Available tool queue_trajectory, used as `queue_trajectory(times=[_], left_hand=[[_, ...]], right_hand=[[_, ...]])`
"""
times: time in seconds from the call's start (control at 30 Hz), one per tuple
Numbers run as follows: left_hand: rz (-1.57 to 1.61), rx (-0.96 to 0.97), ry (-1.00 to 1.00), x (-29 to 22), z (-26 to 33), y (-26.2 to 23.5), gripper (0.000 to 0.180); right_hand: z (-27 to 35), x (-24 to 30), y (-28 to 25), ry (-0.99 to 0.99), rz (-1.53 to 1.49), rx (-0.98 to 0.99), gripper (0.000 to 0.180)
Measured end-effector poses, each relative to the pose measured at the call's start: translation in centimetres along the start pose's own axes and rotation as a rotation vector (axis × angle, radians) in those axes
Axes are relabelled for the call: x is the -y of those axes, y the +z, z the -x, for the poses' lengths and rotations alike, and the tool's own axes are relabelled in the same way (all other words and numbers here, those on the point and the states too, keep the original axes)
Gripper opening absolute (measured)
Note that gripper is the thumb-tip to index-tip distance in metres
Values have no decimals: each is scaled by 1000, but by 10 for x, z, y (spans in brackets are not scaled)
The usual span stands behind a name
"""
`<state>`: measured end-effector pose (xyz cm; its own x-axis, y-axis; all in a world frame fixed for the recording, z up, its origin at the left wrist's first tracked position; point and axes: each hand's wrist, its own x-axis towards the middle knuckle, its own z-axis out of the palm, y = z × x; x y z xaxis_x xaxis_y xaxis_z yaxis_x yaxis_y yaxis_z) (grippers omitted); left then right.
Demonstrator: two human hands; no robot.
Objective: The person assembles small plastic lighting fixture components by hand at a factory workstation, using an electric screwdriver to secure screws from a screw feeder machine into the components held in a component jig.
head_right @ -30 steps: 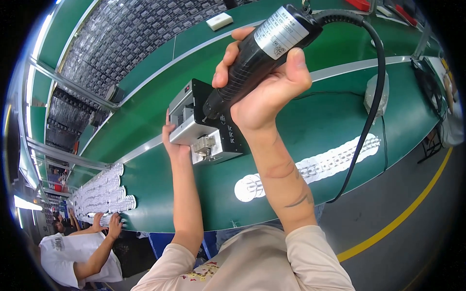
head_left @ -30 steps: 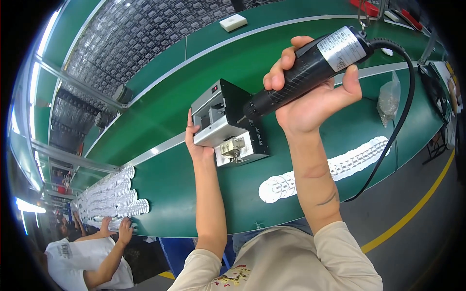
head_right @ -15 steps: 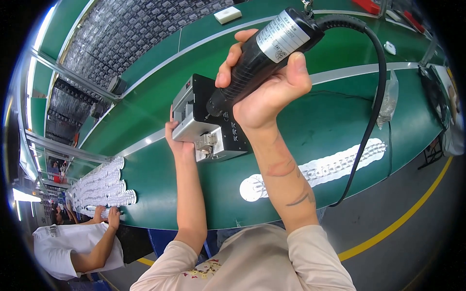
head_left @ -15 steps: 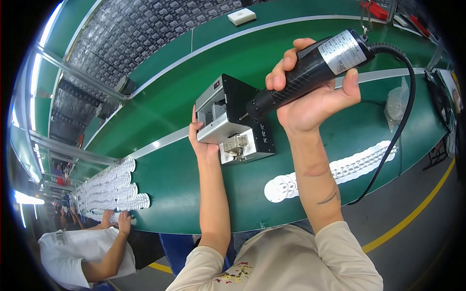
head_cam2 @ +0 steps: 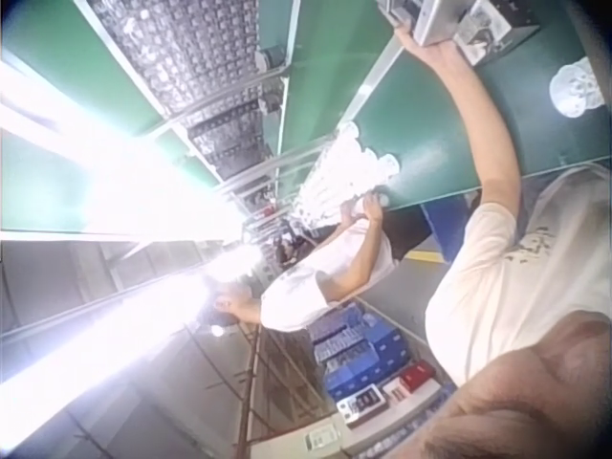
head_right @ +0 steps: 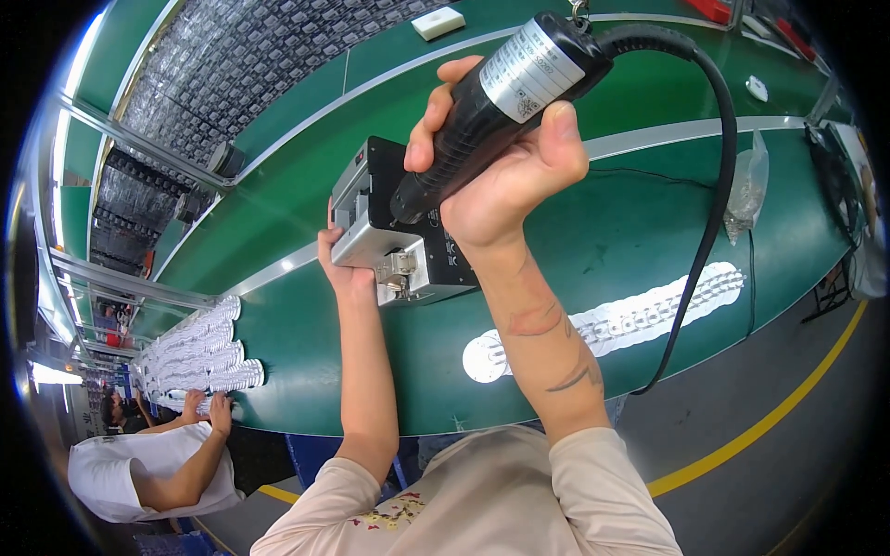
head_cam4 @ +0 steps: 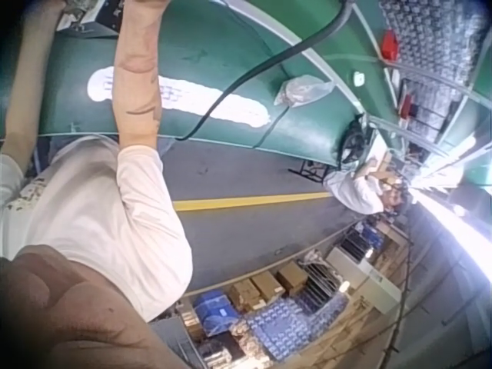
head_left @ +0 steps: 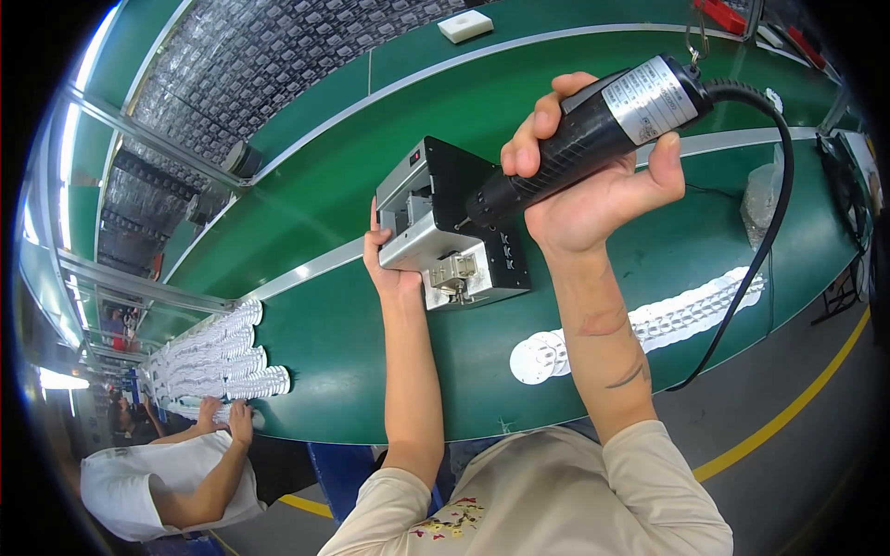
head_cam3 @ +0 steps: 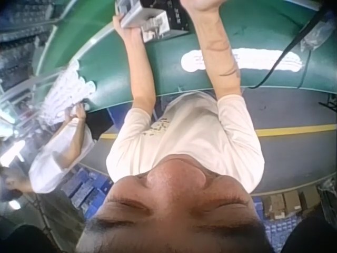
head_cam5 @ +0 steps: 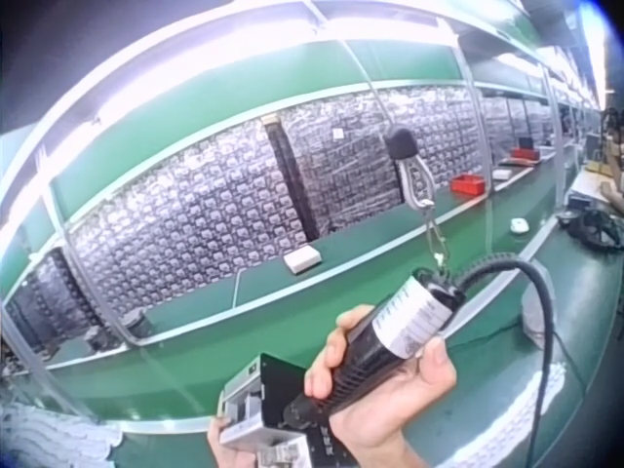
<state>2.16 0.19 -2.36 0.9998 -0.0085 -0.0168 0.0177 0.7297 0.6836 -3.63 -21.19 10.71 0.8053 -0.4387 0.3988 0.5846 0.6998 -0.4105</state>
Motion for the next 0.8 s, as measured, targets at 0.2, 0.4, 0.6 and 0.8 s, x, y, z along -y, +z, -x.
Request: queue_trajectory(times=[0.2, 0.4, 0.6, 0.8], left_hand=[[41, 12, -19, -1, 2, 5, 66], [37, 30, 11, 2, -1, 3, 66], [76, -14, 2, 3, -3, -1, 59], [20, -34, -3, 5, -7, -4, 64]], right_hand=[[-2, -5, 0, -46, -76, 31, 82], [-1, -12, -1, -70, -75, 52, 77], [0, -21, -5, -70, 40, 57, 66], [-1, -25, -10, -50, 56, 61, 56]])
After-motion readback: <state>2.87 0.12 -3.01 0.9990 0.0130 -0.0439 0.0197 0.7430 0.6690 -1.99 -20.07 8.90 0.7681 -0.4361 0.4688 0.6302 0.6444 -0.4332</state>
